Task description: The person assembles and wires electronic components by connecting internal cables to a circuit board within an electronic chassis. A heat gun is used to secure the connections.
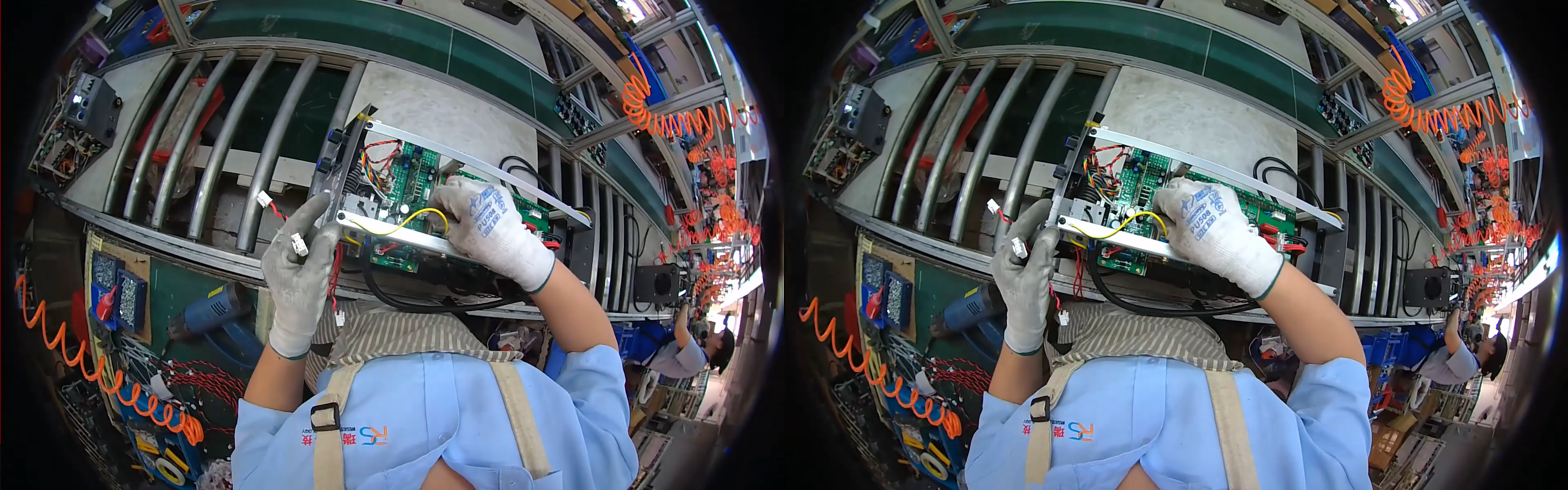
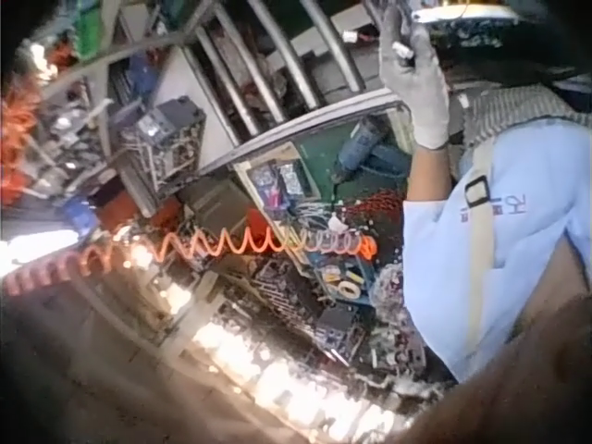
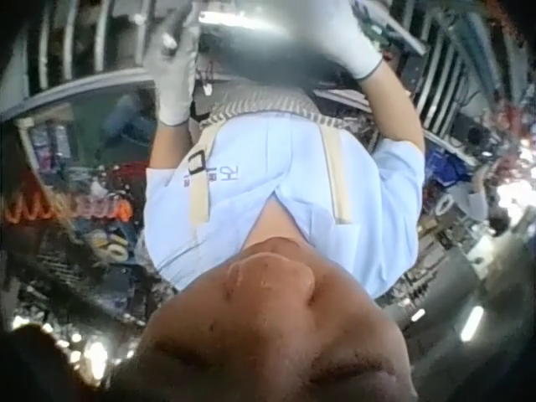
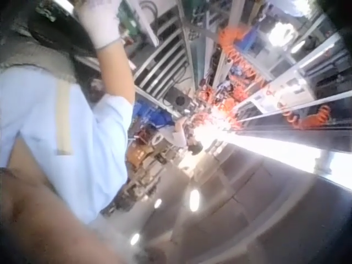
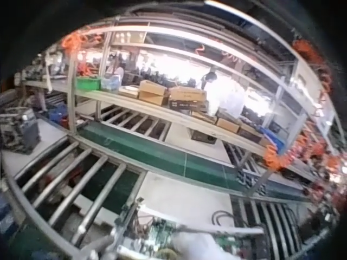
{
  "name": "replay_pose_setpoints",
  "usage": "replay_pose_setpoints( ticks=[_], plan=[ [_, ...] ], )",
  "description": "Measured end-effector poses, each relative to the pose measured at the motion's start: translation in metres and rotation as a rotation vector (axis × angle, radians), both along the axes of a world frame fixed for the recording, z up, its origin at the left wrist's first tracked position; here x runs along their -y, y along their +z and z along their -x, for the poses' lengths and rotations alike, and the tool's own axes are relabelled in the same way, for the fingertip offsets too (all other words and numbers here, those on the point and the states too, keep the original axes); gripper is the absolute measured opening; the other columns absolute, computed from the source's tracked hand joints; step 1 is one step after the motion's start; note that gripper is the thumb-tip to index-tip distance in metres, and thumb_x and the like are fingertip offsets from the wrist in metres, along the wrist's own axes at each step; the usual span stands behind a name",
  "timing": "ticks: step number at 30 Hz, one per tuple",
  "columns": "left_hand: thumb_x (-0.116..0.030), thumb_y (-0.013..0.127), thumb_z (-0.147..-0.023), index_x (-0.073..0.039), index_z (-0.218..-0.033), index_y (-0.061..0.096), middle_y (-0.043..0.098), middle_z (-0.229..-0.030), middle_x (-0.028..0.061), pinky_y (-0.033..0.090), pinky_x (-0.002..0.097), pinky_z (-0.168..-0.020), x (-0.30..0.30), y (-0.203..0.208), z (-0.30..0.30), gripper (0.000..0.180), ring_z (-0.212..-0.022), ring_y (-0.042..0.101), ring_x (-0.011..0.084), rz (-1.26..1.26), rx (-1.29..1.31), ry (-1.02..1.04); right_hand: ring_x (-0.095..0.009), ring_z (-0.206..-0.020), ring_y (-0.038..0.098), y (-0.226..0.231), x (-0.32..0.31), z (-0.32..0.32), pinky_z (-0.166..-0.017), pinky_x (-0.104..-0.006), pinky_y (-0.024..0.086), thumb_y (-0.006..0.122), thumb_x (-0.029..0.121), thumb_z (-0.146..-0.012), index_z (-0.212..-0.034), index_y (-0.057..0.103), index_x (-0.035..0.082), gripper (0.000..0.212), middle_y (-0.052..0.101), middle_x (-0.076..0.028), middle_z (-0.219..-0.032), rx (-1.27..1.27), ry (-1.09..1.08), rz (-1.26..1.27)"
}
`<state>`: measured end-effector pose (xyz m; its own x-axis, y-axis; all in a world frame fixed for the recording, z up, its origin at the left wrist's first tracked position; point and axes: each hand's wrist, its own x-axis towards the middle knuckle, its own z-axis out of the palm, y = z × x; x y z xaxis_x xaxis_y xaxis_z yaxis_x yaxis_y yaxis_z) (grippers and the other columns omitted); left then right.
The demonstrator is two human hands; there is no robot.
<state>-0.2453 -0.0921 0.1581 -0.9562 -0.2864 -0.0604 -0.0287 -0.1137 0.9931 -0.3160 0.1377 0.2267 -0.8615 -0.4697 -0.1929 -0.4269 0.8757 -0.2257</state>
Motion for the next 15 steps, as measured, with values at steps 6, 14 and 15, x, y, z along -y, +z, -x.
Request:
replay_pose_setpoints(
  ticks=[6,14,15],
  plan=[
    [-0.002,0.066,-0.089,0.004,-0.123,0.066,0.064,-0.087,-0.0011,0.040,0.0179,-0.062,0.0006,0.0067,-0.0003,0.035,-0.070,0.047,0.0017,0.028,0.003,-0.048,-0.033,-0.087,0.065,-0.0053,-0.0002,-0.0004,-0.074,-0.0429,0.053,0.070,0.020,-0.084,-0.096,0.066,0.007,0.018,0.064,-0.014,-0.088,-0.021,0.056,-0.119],
    [-0.002,0.065,-0.089,0.004,-0.122,0.067,0.068,-0.098,0.0035,0.045,0.0203,-0.069,0.0017,0.0027,-0.0061,0.034,-0.075,0.052,0.0039,0.047,-0.062,-0.020,-0.033,-0.087,0.065,-0.0025,-0.0001,-0.0067,-0.074,-0.0424,0.053,0.071,0.023,-0.084,-0.096,0.065,0.007,0.020,0.065,-0.013,-0.087,0.018,0.060,-0.034],
    [-0.002,0.065,-0.089,0.004,-0.122,0.067,0.069,-0.101,0.0047,0.047,0.0212,-0.071,0.0030,0.0048,-0.0066,0.034,-0.077,0.054,0.0046,0.053,-0.035,-0.044,-0.033,-0.086,0.065,-0.0037,-0.0007,-0.0058,-0.073,-0.0424,0.053,0.071,0.022,-0.084,-0.095,0.065,0.007,0.019,0.065,-0.013,-0.087,0.015,0.068,-0.064]
  ],
)
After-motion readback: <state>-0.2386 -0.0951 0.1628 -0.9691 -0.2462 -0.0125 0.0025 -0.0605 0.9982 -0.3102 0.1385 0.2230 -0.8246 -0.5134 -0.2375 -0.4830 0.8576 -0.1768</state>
